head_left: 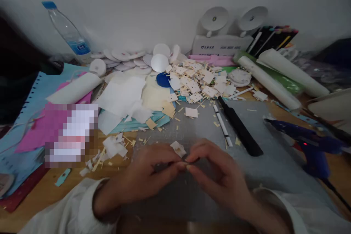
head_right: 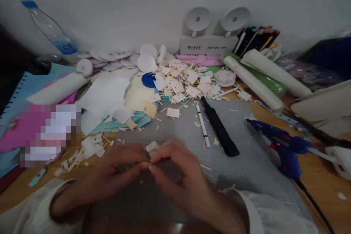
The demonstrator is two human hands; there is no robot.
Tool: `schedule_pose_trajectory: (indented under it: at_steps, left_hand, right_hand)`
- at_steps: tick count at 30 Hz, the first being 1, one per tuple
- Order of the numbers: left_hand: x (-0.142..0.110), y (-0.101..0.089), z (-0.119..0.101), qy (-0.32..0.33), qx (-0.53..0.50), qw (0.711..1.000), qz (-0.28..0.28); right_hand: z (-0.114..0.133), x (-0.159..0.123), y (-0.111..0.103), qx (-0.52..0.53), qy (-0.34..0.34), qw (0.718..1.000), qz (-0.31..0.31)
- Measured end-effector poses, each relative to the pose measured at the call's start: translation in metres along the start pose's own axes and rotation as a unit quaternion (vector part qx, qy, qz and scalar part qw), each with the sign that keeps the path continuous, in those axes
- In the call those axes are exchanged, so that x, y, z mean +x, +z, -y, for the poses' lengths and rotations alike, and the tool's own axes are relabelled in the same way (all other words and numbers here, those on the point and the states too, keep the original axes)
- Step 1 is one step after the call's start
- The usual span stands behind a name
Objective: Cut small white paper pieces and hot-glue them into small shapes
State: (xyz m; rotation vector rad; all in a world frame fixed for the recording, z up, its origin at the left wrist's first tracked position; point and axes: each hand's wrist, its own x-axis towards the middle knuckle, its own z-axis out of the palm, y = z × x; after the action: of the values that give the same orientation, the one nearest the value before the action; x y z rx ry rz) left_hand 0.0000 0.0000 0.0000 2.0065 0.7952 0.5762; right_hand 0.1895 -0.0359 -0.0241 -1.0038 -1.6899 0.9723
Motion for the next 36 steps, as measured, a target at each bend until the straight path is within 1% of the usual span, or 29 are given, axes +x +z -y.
schedule_pose_trajectory:
  at_steps: [6,10,14,18,21,24,26,28,32,34,36]
  left_hand:
    - [-0.001,-0.002,0.002,0.048,0.066,0.997,0.005]
    - [-0.002,-0.003,0.001,0.050,0.085,0.995,0.021]
    - [-0.001,-0.001,0.003,0.051,0.080,0.995,0.013]
    - [-0.003,0.003,0.004,0.042,0.050,0.998,-0.004]
    - [-0.005,0.003,0.001,0.008,0.001,1.000,-0.013]
    - [-0.006,0.001,-0.003,-0.058,-0.075,0.995,-0.017]
    - [-0.005,0.000,-0.006,-0.083,-0.111,0.990,-0.019]
    - [-0.004,0.000,-0.007,-0.086,-0.128,0.988,-0.022]
    - [-0.005,0.003,-0.005,-0.083,-0.137,0.987,-0.019]
    - [-0.006,0.004,-0.003,-0.082,-0.130,0.988,-0.018]
    - [-0.006,0.004,-0.002,-0.082,-0.117,0.990,-0.022]
  right_hand:
    - [0.007,-0.001,-0.001,-0.032,0.036,0.999,0.020]
    - [0.007,0.001,-0.001,-0.057,0.012,0.998,0.035]
    - [0.004,0.000,0.001,-0.093,0.001,0.995,0.040]
    - [0.002,-0.003,0.001,-0.102,-0.001,0.994,0.041]
    - [0.003,-0.001,-0.001,-0.099,-0.002,0.995,0.023]
    - [0.004,0.004,-0.006,-0.082,0.030,0.996,-0.021]
    - [0.004,0.005,-0.009,-0.054,0.057,0.996,-0.037]
    - [0.003,0.003,-0.010,-0.019,0.073,0.997,-0.017]
    - [0.001,-0.005,-0.008,0.048,0.096,0.993,0.058]
    - [0.000,-0.007,-0.005,0.077,0.111,0.989,0.061]
    - [-0.001,-0.005,-0.003,0.098,0.129,0.986,0.043]
